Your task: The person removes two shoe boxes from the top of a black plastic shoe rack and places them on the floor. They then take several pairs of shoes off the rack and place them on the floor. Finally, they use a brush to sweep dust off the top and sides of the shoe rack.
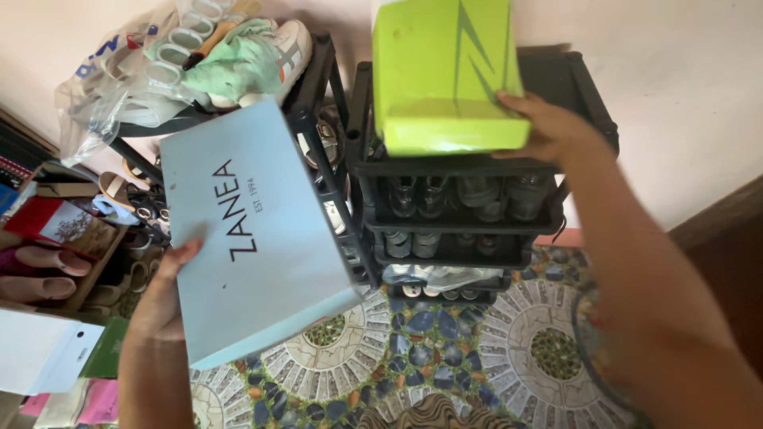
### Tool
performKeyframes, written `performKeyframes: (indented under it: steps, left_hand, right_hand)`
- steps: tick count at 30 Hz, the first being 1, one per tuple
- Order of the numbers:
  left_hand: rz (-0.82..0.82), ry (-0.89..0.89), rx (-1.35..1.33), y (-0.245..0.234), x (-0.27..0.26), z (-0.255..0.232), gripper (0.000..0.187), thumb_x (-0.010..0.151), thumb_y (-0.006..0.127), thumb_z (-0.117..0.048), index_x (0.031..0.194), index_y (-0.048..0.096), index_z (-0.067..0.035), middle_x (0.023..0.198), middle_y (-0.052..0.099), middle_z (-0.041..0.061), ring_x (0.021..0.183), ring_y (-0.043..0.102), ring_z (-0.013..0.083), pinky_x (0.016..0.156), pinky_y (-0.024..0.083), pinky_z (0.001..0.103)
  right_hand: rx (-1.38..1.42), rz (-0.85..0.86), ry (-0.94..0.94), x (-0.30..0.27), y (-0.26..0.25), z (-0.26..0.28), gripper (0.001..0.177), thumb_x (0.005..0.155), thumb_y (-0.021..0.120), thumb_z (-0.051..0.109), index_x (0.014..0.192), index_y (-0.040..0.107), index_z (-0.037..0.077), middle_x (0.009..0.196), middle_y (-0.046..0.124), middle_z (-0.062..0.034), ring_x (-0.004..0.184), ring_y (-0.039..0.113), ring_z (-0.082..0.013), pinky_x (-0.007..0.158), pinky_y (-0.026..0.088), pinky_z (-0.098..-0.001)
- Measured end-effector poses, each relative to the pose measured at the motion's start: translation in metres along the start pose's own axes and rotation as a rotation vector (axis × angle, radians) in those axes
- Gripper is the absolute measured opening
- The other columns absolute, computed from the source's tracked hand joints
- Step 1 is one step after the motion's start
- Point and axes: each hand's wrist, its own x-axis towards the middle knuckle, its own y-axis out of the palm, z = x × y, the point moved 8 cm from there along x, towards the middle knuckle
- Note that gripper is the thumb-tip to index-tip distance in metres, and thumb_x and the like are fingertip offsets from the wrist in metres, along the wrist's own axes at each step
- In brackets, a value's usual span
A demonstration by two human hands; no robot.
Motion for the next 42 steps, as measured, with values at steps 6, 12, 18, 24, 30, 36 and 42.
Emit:
performKeyframes:
  steps: [6,12,18,24,30,36,42]
  left_hand:
    - [-0.058,-0.010,0.101,-0.015,-0.008,0.021,0.099,0.065,0.080,-0.052,0.145,0.050,-0.001,0.129,0.059,0.024,0.117,0.058,0.0403,0.088,0.054,0.057]
    - [0.040,-0.101,0.116,-0.013,0.008,0.081,0.106,0.064,0.080,-0.055,0.155,0.048,-0.010,0.141,0.055,0.026,0.127,0.055,0.0499,0.085,0.054,0.072]
    - [0.012,-0.151,0.043,-0.075,0.036,0.194,0.098,0.076,0.080,-0.049,0.149,0.046,0.008,0.134,0.053,0.032,0.119,0.053,0.0456,0.093,0.049,0.057]
    - [0.061,-0.432,0.004,-0.103,0.044,0.271,0.098,0.065,0.079,-0.042,0.148,0.044,-0.004,0.136,0.061,0.020,0.121,0.062,0.0388,0.097,0.054,0.052]
    - [0.117,-0.537,0.136,-0.095,0.058,0.329,0.105,0.062,0.081,-0.032,0.154,0.035,-0.013,0.144,0.055,0.014,0.129,0.057,0.0360,0.103,0.049,0.053]
    - [0.148,-0.583,0.203,-0.113,0.092,0.433,0.117,0.060,0.084,-0.021,0.159,0.022,-0.024,0.151,0.048,0.012,0.137,0.049,0.0342,0.111,0.043,0.051]
    - [0.131,-0.602,0.122,-0.130,0.106,0.523,0.120,0.059,0.083,-0.016,0.160,0.019,-0.025,0.151,0.046,0.014,0.136,0.048,0.0364,0.108,0.045,0.055]
  right_hand:
    - [-0.296,0.194,-0.038,-0.075,-0.002,-0.014,0.104,0.076,0.078,0.049,0.159,0.032,0.006,0.149,0.056,-0.0178,0.136,0.056,-0.0291,0.112,0.047,-0.0464]
    - [-0.338,0.213,0.163,-0.134,-0.001,-0.081,0.124,0.055,0.082,0.055,0.159,0.029,0.012,0.151,0.053,-0.0198,0.140,0.050,-0.0385,0.115,0.040,-0.0548]
    - [-0.449,0.044,0.383,-0.179,-0.016,-0.164,0.130,0.062,0.082,0.051,0.165,0.010,0.019,0.167,0.030,-0.0131,0.153,0.030,-0.0338,0.121,0.021,-0.0605]
    - [-0.205,0.279,0.591,-0.212,-0.011,-0.278,0.135,0.060,0.089,0.045,0.165,0.005,0.032,0.161,0.041,-0.0116,0.145,0.044,-0.0337,0.118,0.037,-0.0620]
    - [-0.037,0.137,0.714,-0.219,-0.050,-0.447,0.114,0.069,0.085,0.039,0.162,0.019,0.033,0.158,0.049,-0.0058,0.141,0.050,-0.0290,0.114,0.041,-0.0596]
    - [-0.050,0.047,0.860,-0.184,-0.067,-0.579,0.107,0.075,0.084,0.033,0.160,0.021,0.035,0.156,0.052,-0.0061,0.140,0.052,-0.0301,0.111,0.042,-0.0645]
    - [-0.087,0.045,0.891,-0.141,-0.071,-0.688,0.105,0.074,0.086,0.033,0.159,0.024,0.033,0.155,0.052,-0.0088,0.142,0.051,-0.0315,0.113,0.044,-0.0637]
